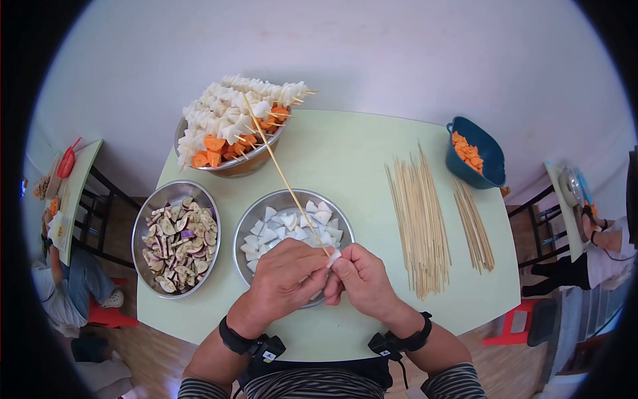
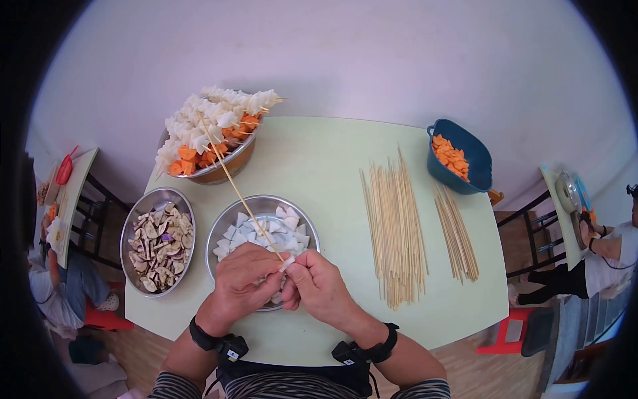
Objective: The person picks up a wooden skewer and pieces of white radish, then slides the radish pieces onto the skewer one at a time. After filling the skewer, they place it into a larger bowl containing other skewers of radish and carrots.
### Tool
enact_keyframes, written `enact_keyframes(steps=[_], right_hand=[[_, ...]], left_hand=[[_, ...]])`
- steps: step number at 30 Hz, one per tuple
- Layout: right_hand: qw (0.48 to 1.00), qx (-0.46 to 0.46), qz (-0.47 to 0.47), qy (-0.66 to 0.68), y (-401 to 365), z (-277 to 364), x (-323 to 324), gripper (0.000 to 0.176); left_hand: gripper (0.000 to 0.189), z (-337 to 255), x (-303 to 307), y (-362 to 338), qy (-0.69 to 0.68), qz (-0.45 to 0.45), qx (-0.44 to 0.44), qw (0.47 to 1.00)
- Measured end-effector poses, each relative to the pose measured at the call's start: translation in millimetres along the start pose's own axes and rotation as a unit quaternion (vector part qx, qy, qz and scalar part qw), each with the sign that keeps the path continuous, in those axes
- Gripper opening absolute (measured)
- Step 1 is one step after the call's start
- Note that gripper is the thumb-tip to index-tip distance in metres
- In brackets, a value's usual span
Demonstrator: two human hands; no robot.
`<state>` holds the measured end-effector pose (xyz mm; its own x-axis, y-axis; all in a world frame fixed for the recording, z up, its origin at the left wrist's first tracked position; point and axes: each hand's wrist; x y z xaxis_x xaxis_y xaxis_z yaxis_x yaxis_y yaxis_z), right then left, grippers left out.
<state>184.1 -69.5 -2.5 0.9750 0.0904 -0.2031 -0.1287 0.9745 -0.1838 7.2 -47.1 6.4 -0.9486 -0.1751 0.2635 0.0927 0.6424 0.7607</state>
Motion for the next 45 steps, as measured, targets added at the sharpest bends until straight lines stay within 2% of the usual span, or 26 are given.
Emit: enact_keyframes(steps=[6,9,10,13,15,19,21,27,31,33,40,42,43,45], right_hand=[[1.000,0.008,0.002,0.008,4.3,5.0,3.4,0.017],[0.999,0.005,-0.052,0.000,9.4,11.0,15.6,0.013],[0.999,0.007,-0.052,0.002,10.9,13.9,19.6,0.013],[0.995,0.035,-0.097,-0.018,14.0,20.8,30.0,0.012],[0.993,0.051,-0.102,-0.019,16.6,22.7,37.5,0.011],[0.992,0.058,-0.105,-0.040,14.5,32.1,47.9,0.012],[0.992,0.063,-0.104,-0.036,14.2,33.8,50.7,0.011],[0.991,0.077,-0.111,-0.022,14.4,33.6,52.6,0.007],[0.992,0.083,-0.092,-0.035,13.8,30.1,52.7,0.008],[0.992,0.082,-0.089,-0.040,11.3,33.2,51.3,0.008],[0.990,0.077,-0.083,-0.082,3.2,44.9,52.9,0.009],[0.989,0.079,-0.076,-0.097,2.0,46.8,53.4,0.011],[0.988,0.076,-0.069,-0.113,0.5,47.6,53.6,0.013],[0.988,0.075,-0.073,-0.113,-0.7,46.5,53.7,0.013]], left_hand=[[0.028,-3.4,8.1,6.3,-0.001,0.006,0.009,1.000],[0.025,3.8,15.4,3.8,0.041,-0.030,0.146,0.988],[0.025,10.7,17.1,2.1,0.042,-0.029,0.143,0.988],[0.021,26.5,22.3,-0.8,0.102,0.006,0.140,0.985],[0.018,26.0,22.6,-0.9,0.148,0.066,0.191,0.968],[0.015,13.3,15.7,8.6,0.203,0.106,0.122,0.966],[0.016,3.8,11.8,18.1,0.277,0.184,0.114,0.936],[0.024,28.3,-19.7,34.6,0.287,0.186,0.054,0.938],[0.024,37.1,-37.9,36.3,0.299,0.207,0.099,0.926],[0.023,38.8,-42.7,34.7,0.284,0.204,0.125,0.928],[0.023,39.5,-22.8,18.5,0.260,0.163,0.110,0.945],[0.017,38.0,-10.8,15.0,0.218,0.083,0.170,0.957],[0.017,34.6,-5.5,14.8,0.214,0.079,0.169,0.959],[0.018,28.0,6.2,14.2,0.192,0.006,0.260,0.946]])
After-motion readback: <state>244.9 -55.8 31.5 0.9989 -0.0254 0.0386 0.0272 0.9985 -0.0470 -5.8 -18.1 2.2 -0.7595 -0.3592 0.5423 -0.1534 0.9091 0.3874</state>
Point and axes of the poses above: each hand's wrist, its own y-axis towards the middle knuckle, its own x-axis out of the back of the hand, z = x × y, and after that the axes turned 14 degrees about -z, right-handed
